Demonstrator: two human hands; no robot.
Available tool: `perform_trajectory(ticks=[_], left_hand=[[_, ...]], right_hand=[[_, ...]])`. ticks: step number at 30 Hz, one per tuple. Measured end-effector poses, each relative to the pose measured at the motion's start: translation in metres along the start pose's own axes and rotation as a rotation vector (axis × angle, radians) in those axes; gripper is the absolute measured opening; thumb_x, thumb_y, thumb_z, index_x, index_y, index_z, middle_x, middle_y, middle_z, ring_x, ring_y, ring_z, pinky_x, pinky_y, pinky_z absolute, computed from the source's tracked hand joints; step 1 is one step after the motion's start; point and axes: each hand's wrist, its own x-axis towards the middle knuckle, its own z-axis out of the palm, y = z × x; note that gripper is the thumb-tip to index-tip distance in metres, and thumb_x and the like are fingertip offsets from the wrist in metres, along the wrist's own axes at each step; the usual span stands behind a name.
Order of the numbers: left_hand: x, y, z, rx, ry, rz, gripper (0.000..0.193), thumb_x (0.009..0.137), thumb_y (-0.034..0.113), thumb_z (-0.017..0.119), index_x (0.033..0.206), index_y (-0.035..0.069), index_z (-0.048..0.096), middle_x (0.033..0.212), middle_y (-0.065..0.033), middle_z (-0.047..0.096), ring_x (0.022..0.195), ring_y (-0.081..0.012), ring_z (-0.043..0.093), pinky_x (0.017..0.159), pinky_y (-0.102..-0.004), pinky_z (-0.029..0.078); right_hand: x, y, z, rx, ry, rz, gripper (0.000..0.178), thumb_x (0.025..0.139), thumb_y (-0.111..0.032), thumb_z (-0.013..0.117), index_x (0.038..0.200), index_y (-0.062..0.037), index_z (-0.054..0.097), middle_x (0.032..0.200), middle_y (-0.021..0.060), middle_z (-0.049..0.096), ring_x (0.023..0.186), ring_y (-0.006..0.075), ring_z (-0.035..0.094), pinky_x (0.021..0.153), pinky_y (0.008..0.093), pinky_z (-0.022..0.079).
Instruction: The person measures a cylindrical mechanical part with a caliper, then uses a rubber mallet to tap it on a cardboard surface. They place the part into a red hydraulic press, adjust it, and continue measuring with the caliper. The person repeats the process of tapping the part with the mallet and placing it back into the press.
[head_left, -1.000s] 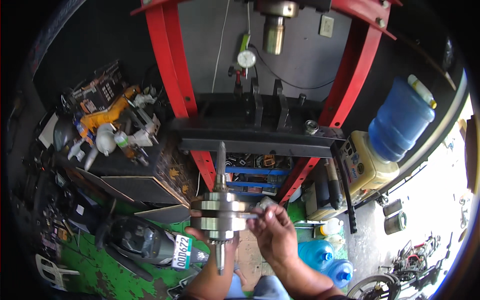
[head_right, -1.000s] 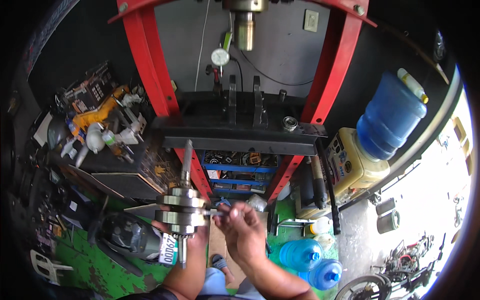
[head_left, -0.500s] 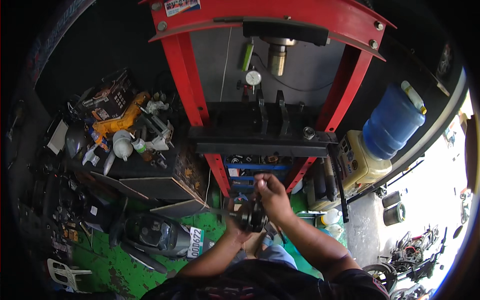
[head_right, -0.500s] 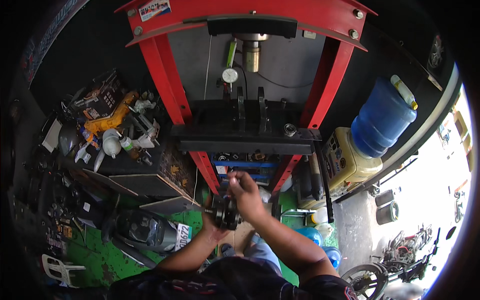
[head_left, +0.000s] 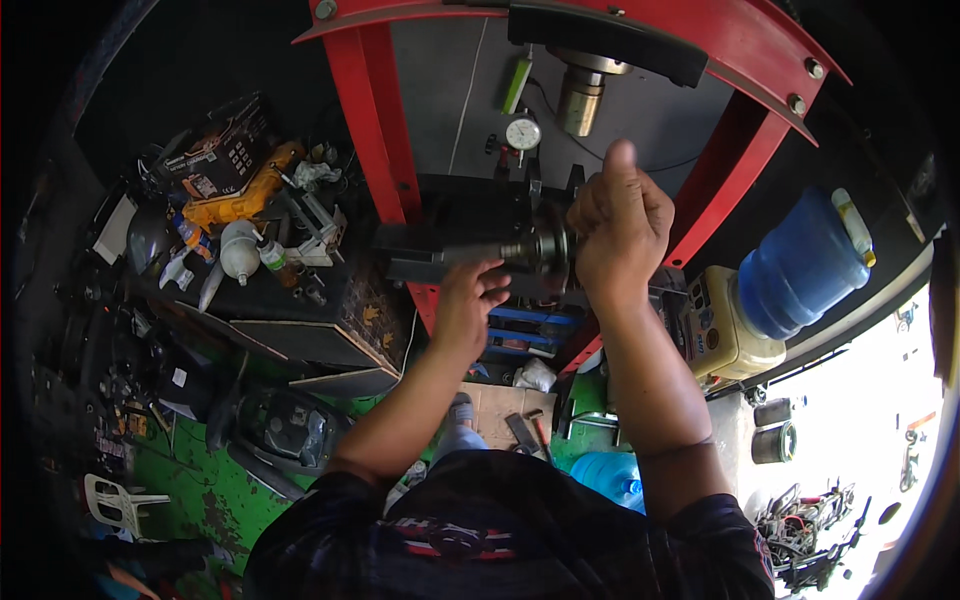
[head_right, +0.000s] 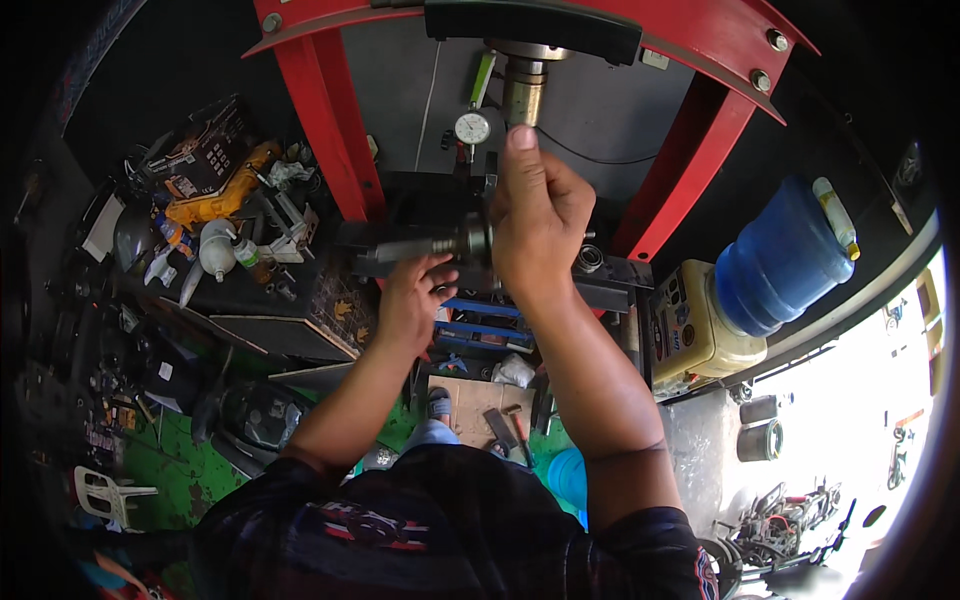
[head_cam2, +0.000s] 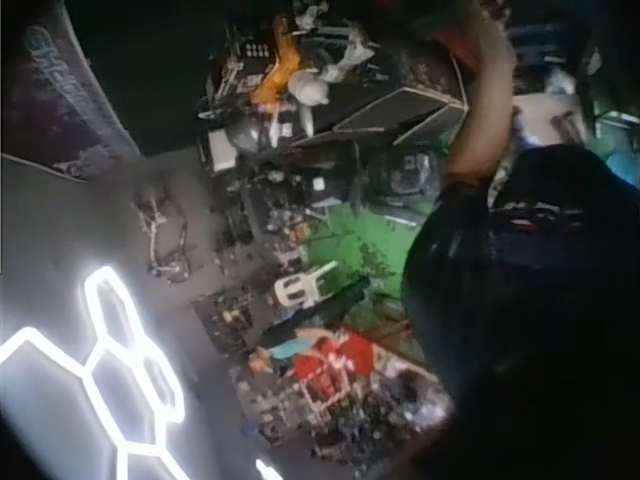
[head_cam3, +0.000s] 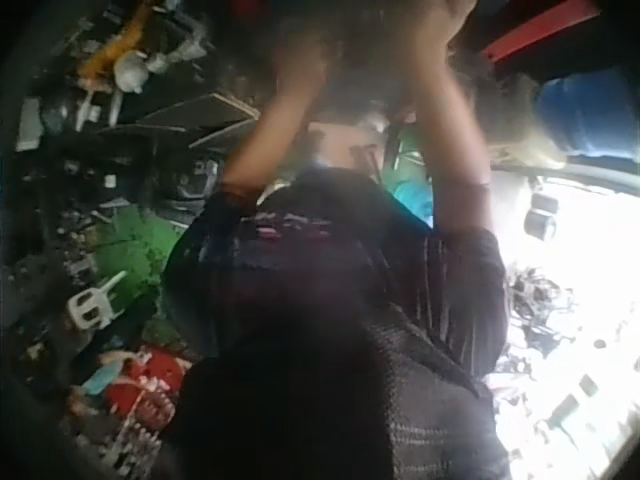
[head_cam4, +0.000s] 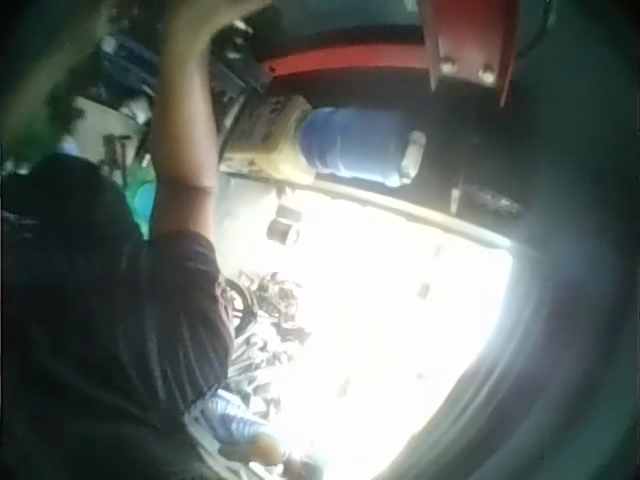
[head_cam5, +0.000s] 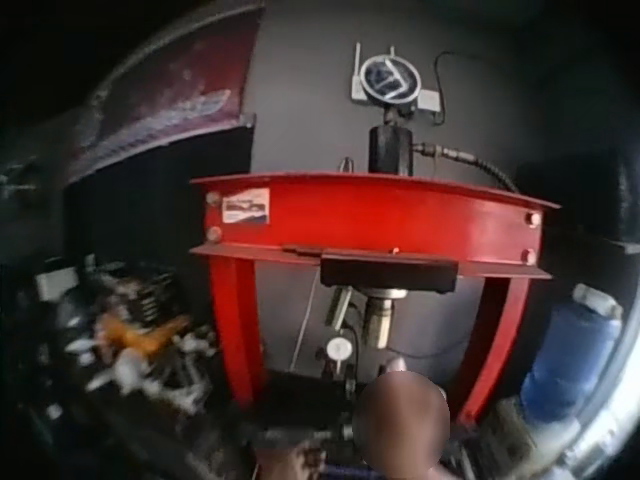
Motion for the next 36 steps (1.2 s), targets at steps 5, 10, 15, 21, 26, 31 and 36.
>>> perform_trajectory(ticks=[5,10,15,21,26,31,36], left_hand=[[-0.007,0.034,-0.074,0.261,-0.003,-0.112,0.029,0.101,0.024,0.06,0.115,0.0,0.067,0.106,-0.0115,0.073,0.089,-0.0165,0.068,0.078,-0.0312,0.055],[-0.01,0.076,-0.138,0.35,0.044,-0.045,0.025,0.101,0.022,0.063,0.106,-0.002,0.071,0.099,-0.013,0.075,0.083,-0.0163,0.068,0.075,-0.0306,0.055],[-0.002,0.087,-0.17,0.499,0.033,-0.015,0.022,0.102,0.019,0.064,0.101,0.0,0.074,0.096,-0.0061,0.075,0.084,-0.0105,0.065,0.077,-0.0258,0.051],[0.015,0.077,-0.177,0.61,-0.035,-0.088,0.021,0.103,0.017,0.064,0.105,-0.001,0.073,0.098,-0.0085,0.075,0.084,-0.0115,0.065,0.079,-0.0271,0.053],[0.016,0.068,-0.173,0.635,-0.071,-0.131,0.018,0.103,0.015,0.065,0.108,0.0,0.073,0.099,-0.0041,0.074,0.083,-0.0074,0.062,0.077,-0.0239,0.05],[0.016,0.056,-0.169,0.65,-0.096,-0.166,0.019,0.103,0.016,0.066,0.112,0.0,0.072,0.1,-0.0042,0.074,0.083,-0.0065,0.062,0.075,-0.0228,0.05],[0.013,0.047,-0.16,0.629,-0.135,-0.183,0.019,0.104,0.015,0.065,0.113,0.0,0.071,0.1,-0.0049,0.074,0.085,-0.0077,0.064,0.078,-0.024,0.053]], right_hand=[[0.045,0.071,-0.025,-0.045,0.082,-0.224,0.053,0.108,-0.035,0.057,0.064,-0.0108,0.039,0.056,-0.0018,0.035,0.05,0.0089,0.028,0.048,0.03,0.024],[0.067,0.123,-0.04,-0.223,0.085,-0.388,0.053,0.111,-0.033,0.05,0.066,-0.0069,0.044,0.058,0.0007,0.042,0.052,0.0097,0.034,0.051,0.0293,0.029],[0.082,0.14,-0.044,-0.311,0.119,-0.443,0.054,0.111,-0.033,0.049,0.066,-0.0047,0.044,0.059,0.0027,0.044,0.053,0.0113,0.037,0.051,0.0298,0.029],[0.081,0.158,-0.053,-0.315,0.088,-0.435,0.052,0.111,-0.031,0.048,0.067,-0.0038,0.045,0.059,0.0031,0.044,0.052,0.012,0.037,0.051,0.0303,0.029],[0.082,0.168,-0.057,-0.246,0.14,-0.446,0.05,0.109,-0.028,0.051,0.066,-0.0019,0.047,0.057,0.0013,0.045,0.051,0.0101,0.037,0.05,0.029,0.029],[0.081,0.162,-0.063,-0.275,0.058,-0.363,0.045,0.107,-0.026,0.054,0.07,-0.0005,0.049,0.06,0.0004,0.048,0.055,0.009,0.039,0.052,0.0277,0.03],[0.08,0.143,-0.078,-0.209,-0.194,-0.28,0.029,0.103,-0.021,0.057,0.084,0.0004,0.053,0.076,0.0048,0.056,0.069,0.0106,0.046,0.063,0.0277,0.037]])
